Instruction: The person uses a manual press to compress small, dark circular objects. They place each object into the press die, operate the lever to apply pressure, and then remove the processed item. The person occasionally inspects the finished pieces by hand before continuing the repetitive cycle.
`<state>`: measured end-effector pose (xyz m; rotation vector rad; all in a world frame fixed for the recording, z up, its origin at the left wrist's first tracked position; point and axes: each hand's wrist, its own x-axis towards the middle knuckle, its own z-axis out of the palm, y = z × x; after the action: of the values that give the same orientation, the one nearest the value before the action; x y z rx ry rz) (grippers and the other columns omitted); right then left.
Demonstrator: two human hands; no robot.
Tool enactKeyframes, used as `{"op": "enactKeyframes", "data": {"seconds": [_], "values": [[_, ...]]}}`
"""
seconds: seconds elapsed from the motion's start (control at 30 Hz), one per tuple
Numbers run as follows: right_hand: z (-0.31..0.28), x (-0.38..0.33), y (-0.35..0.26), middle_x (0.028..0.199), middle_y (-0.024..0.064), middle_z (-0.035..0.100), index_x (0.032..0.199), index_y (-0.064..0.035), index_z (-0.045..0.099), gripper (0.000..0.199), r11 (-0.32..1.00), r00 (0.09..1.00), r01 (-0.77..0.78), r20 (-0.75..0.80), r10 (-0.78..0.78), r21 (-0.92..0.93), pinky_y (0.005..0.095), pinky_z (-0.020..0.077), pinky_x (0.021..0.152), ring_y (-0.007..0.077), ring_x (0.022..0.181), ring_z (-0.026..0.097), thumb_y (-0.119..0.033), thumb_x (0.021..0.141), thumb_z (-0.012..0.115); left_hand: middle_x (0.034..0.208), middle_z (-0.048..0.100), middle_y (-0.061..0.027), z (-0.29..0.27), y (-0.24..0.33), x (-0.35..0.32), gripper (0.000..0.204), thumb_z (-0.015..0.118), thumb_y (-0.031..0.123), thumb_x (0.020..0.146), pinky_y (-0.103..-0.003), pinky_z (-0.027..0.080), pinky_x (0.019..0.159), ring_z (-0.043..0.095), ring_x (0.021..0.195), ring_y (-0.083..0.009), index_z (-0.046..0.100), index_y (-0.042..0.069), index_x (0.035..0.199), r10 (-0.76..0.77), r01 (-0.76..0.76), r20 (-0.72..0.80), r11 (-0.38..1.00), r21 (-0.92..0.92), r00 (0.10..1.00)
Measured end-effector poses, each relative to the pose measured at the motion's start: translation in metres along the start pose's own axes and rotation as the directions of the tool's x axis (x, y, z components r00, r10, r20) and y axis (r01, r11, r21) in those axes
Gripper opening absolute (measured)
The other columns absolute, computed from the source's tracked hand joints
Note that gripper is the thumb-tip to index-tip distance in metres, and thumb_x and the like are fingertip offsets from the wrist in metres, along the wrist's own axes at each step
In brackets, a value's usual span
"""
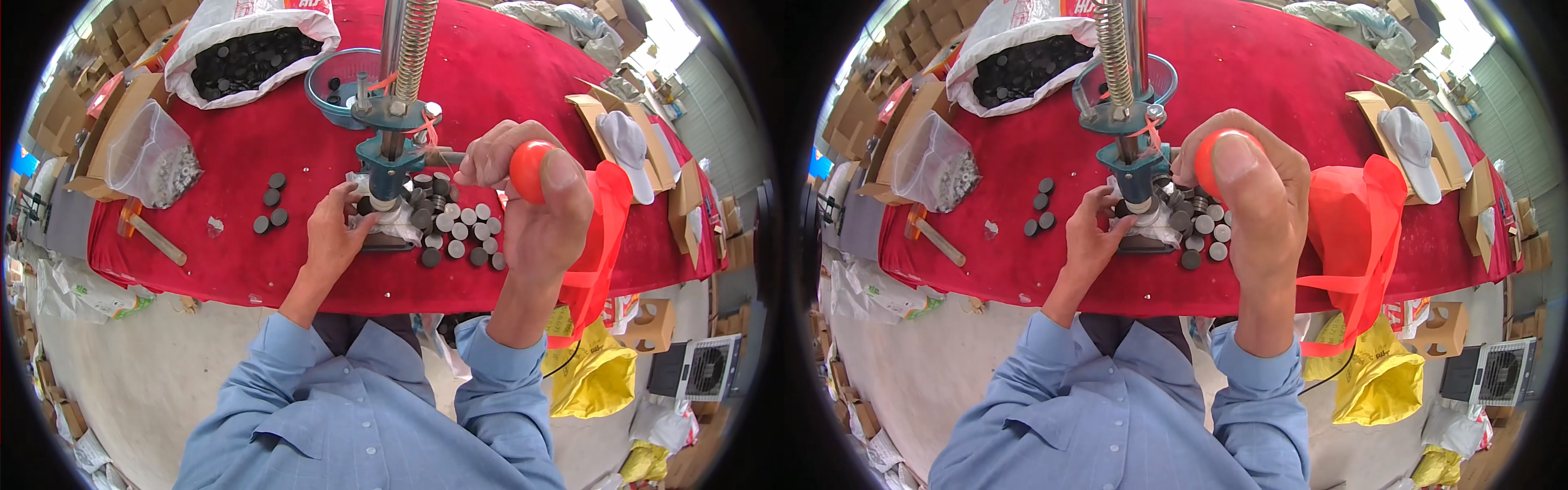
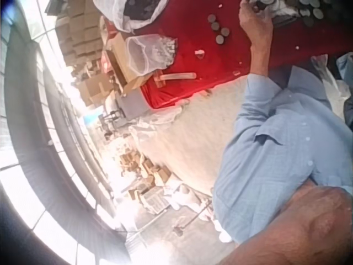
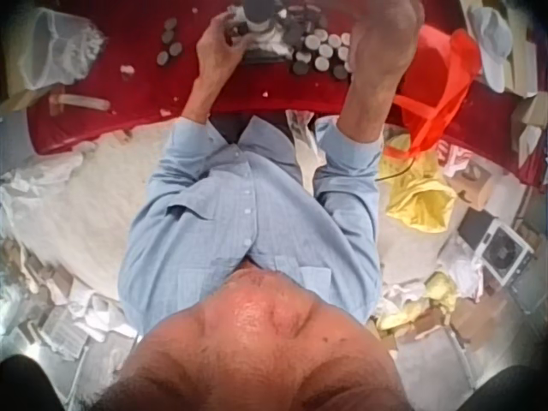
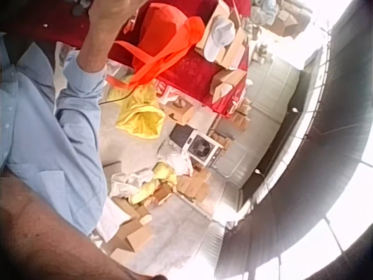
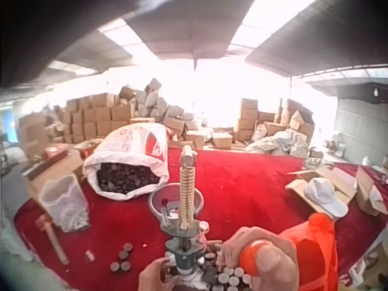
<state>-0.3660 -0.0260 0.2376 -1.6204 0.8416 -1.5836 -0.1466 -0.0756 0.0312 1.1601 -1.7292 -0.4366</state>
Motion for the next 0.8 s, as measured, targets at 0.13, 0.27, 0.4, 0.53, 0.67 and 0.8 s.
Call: {"op": "enactKeyframes", "data": {"seconds": [0.13,0.27,0.4,0.53,0.67,0.8], "values": [[0.0,-0.001,0.001,0.082,0.0141,0.058,0.084,0.0029,0.06,0.061,1.0,1.0,0.008,-0.017,-0.008,-0.019,0.0414,0.051,0.076,0.0286,0.08,0.059,-0.056,0.097,0.05,0.099,0.073,-0.01,0.01,0.004,0.003,0.067,0.092,0.013,0.075,-0.041,0.055,0.073,0.068,0.081,-0.0259,0.057,0.003,0.131,-0.007,0.008,0.03,1.0,-0.027,1.0],[0.003,-0.003,0.002,0.081,0.0123,0.059,0.084,0.0021,0.061,0.06,1.0,0.998,0.008,-0.057,-0.006,0.027,0.0382,0.0497,0.076,0.025,0.079,0.06,-0.056,0.097,0.053,0.095,0.071,-0.0105,0.015,0.013,0.01,0.067,0.092,0.013,0.075,-0.043,0.055,0.077,0.068,0.084,-0.0283,0.057,0.003,0.131,0.006,-0.006,0.041,1.0,-0.012,0.999],[0.005,-0.017,0.01,0.08,0.0099,0.061,0.082,0.0017,0.064,0.058,0.996,0.995,0.078,-0.069,-0.074,0.051,0.0344,0.0487,0.078,0.0205,0.08,0.061,-0.054,0.095,0.058,0.097,0.071,-0.0111,0.017,0.012,0.009,0.066,0.092,0.013,0.076,-0.044,0.055,0.08,0.068,0.086,-0.0294,0.059,0.004,0.132,0.021,-0.02,0.03,1.0,-0.011,0.999],[0.013,-0.051,0.023,0.08,0.0111,0.059,0.081,0.0009,0.064,0.06,0.985,0.981,0.171,-0.1,-0.168,0.023,0.04,0.0492,0.08,0.0257,0.084,0.061,-0.058,0.094,0.06,0.106,0.072,-0.0136,0.003,0.011,0.005,0.053,0.089,0.015,0.08,-0.043,0.055,0.082,0.068,0.09,-0.0301,0.064,0.003,0.126,-0.004,0.005,0.034,0.999,-0.037,0.999],[0.015,-0.106,0.067,0.084,0.0115,0.062,0.081,-0.0037,0.064,0.062,0.94,0.94,0.337,-0.034,-0.339,-0.058,0.0463,0.0502,0.085,0.0343,0.096,0.062,-0.064,0.094,0.06,0.115,0.071,-0.0169,-0.044,-0.027,0.006,0.029,0.081,0.014,0.089,-0.045,0.052,0.095,0.065,0.106,-0.0361,0.07,0.003,0.114,0.092,-0.061,-0.101,0.959,0.278,0.991],[0.035,-0.136,0.076,0.09,0.012,0.063,0.083,-0.0062,0.064,0.058,0.967,0.943,0.252,-0.211,-0.256,-0.045,0.0485,0.0506,0.089,0.0368,0.106,0.06,-0.063,0.093,0.06,0.115,0.067,-0.0144,-0.08,-0.058,-0.003,0.028,0.078,0.015,0.09,-0.048,0.05,0.094,0.062,0.106,-0.0358,0.071,0.003,0.113,-0.002,0.029,-0.049,0.838,0.545,0.999]]}}
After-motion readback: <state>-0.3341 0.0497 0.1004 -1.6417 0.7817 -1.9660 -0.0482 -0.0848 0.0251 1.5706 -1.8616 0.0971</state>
